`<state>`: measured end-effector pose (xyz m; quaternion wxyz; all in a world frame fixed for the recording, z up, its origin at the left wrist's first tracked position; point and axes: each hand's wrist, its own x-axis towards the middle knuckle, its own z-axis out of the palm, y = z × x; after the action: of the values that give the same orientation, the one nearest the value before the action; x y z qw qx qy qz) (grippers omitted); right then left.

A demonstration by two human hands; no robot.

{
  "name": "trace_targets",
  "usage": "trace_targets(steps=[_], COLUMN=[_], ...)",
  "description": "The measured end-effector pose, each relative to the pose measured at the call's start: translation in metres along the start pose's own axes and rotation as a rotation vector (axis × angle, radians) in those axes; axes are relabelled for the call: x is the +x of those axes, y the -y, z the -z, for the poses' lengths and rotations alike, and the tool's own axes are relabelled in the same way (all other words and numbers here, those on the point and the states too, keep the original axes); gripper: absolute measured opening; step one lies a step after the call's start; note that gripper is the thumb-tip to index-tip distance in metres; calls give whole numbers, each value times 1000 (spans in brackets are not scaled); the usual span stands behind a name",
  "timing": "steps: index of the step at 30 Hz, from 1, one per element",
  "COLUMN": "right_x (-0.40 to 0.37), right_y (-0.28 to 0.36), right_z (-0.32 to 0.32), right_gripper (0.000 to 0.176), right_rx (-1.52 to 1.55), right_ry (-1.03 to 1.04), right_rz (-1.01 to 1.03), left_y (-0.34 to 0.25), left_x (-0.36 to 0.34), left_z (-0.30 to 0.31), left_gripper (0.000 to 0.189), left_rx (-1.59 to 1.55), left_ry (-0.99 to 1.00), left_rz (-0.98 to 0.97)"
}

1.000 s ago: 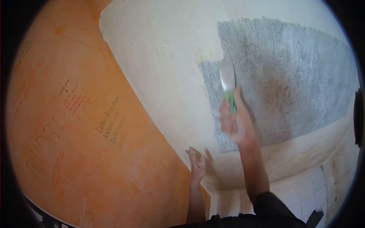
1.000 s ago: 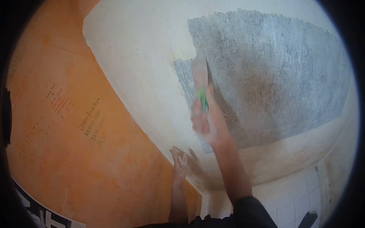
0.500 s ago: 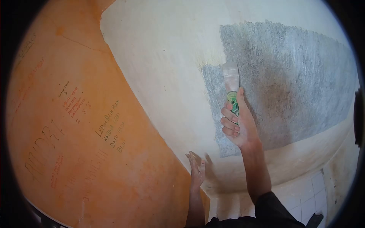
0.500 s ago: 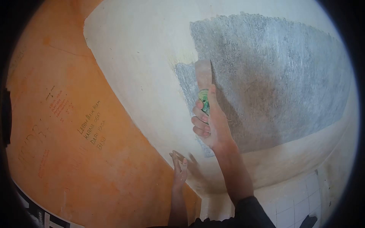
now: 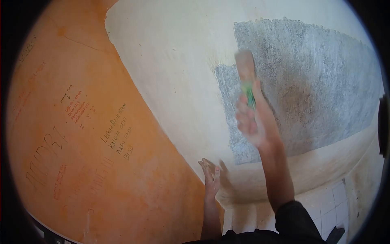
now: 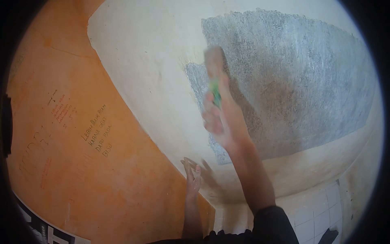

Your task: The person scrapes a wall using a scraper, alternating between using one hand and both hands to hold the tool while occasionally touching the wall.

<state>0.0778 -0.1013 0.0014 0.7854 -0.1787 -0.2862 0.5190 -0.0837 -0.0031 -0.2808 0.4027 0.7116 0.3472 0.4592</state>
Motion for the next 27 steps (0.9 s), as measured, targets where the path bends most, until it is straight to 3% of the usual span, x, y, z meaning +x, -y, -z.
trace_targets(steps=[5,7,10,14,16,18,21,23,27], right_x=[-11,-11,-11,-3,19,15,-5,-8,-7], right_y=[-15,6,-5,-1,27,27,-8,-24,9], right_z=[18,-6,23,22,-11,-21,10,33,5], right_gripper=[51,52,52,51,49,47,49,49,51], right_rx=[28,-53,-89,-27,-130,-36,8,-3,-42], right_ry=[-71,96,-61,-34,105,142,-24,41,129], right_rz=[-69,-112,-84,-116,26,35,-11,-96,-121], left_y=[16,5,4,9,6,3,4,11,6], left_x=[3,4,-5,3,1,2,0,4,5], left_z=[5,4,-1,-1,1,2,7,7,4], left_gripper=[82,82,82,84,84,83,83,82,80], left_rx=[21,-25,-5,28,1,-30,13,-7,-20], left_ry=[31,31,21,13,19,13,20,2,-31], left_rz=[-20,-7,35,12,15,17,13,-26,-42])
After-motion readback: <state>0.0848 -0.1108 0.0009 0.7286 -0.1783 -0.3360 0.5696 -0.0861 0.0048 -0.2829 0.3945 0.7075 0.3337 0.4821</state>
